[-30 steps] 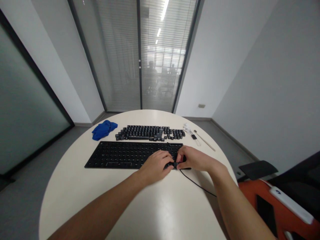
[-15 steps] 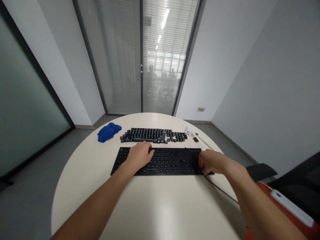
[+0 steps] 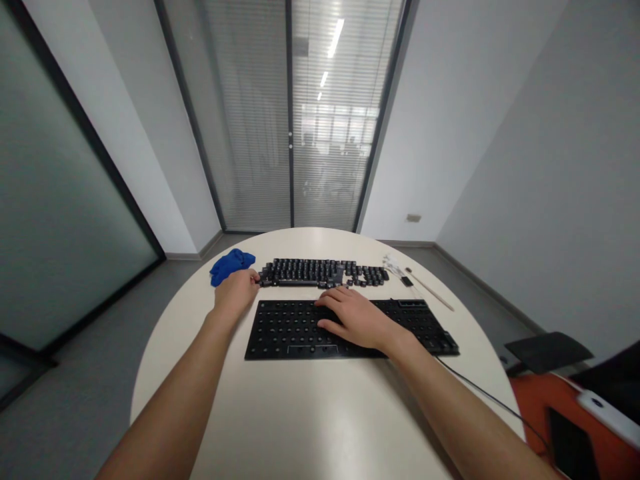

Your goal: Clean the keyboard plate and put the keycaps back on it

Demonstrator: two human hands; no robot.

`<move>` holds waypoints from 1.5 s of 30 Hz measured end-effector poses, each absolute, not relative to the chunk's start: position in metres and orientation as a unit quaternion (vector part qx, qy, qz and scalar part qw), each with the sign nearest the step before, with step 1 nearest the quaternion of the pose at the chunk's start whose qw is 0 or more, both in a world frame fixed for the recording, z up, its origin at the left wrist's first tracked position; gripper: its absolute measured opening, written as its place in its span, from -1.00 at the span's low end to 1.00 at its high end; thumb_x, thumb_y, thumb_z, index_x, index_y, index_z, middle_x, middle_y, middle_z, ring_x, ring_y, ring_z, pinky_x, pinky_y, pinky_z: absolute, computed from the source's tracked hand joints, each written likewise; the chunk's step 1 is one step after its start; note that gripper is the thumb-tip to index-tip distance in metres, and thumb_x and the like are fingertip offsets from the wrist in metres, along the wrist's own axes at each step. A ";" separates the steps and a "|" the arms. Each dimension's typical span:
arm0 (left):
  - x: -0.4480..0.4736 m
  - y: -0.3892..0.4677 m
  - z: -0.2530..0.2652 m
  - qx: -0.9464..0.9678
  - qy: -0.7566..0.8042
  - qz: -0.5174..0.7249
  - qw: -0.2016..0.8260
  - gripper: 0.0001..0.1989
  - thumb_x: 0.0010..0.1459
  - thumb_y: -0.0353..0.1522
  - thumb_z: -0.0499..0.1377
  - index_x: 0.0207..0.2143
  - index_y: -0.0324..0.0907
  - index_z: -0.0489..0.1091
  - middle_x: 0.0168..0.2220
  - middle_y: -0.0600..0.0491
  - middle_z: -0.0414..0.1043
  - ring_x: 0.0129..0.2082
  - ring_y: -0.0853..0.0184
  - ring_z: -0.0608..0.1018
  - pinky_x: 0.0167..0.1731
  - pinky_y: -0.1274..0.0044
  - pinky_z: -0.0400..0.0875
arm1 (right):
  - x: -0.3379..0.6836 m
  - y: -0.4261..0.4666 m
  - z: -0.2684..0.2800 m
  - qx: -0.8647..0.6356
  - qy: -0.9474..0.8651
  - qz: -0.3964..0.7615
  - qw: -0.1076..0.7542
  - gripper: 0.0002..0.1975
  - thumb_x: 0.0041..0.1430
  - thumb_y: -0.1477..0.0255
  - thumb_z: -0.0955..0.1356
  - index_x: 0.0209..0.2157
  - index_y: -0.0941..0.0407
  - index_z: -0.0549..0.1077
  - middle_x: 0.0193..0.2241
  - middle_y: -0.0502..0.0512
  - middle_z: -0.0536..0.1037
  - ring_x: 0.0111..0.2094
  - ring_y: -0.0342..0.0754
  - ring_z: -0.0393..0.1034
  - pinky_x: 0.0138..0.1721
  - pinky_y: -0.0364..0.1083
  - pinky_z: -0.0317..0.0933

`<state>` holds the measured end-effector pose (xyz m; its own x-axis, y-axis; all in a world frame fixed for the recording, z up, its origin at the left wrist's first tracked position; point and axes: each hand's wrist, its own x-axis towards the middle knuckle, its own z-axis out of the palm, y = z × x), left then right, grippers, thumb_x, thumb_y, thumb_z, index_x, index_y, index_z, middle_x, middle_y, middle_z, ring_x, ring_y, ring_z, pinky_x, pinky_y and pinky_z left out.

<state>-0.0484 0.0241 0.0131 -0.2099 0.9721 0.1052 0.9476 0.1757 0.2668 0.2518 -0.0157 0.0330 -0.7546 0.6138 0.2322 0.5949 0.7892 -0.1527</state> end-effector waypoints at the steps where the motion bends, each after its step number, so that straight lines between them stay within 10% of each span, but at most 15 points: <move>1: -0.049 0.025 0.012 0.628 0.765 0.139 0.044 -0.72 0.18 -0.33 0.19 -0.05 -0.02 0.53 -0.07 -0.02 0.59 -0.06 0.07 0.59 -0.15 0.41 0.44 | 0.253 -0.017 0.026 -0.319 -0.935 0.044 0.148 -0.61 0.36 0.20 0.30 0.08 0.13 0.44 0.03 0.25 0.51 0.07 0.12 0.36 0.14 0.13 0.22; 9: -0.050 0.028 0.006 0.632 0.763 0.125 0.052 -0.72 0.16 -0.32 0.20 -0.07 -0.03 0.55 -0.09 -0.08 0.59 -0.08 0.03 0.59 -0.15 0.38 0.43 | 0.270 -0.022 0.008 -0.319 -0.928 0.130 0.145 -0.21 0.17 -0.06 0.36 0.30 0.09 0.25 0.27 0.29 0.30 0.25 0.22 0.17 0.27 0.23 0.03; 30: -0.032 0.015 0.023 0.646 0.744 0.155 0.068 -0.85 0.15 -0.34 0.20 -0.22 -0.15 0.48 -0.17 -0.17 0.57 -0.12 -0.04 0.58 -0.16 0.29 0.38 | 0.292 -0.008 0.009 -0.336 -0.911 0.191 0.141 -0.15 -0.05 -0.03 0.51 0.20 0.11 0.39 0.22 0.30 0.36 0.24 0.22 0.23 0.28 0.17 0.09; 45: 0.017 0.009 0.013 0.704 0.458 0.194 0.507 -0.64 -0.07 -0.23 0.41 -0.25 -0.20 0.45 -0.46 0.09 0.58 -0.44 0.31 0.57 -0.44 0.55 0.32 | 0.268 -0.020 0.014 -0.314 -0.905 0.141 0.251 -0.47 0.19 0.19 0.46 0.14 0.06 0.41 0.04 0.20 0.54 0.06 0.11 0.40 0.11 0.09 0.18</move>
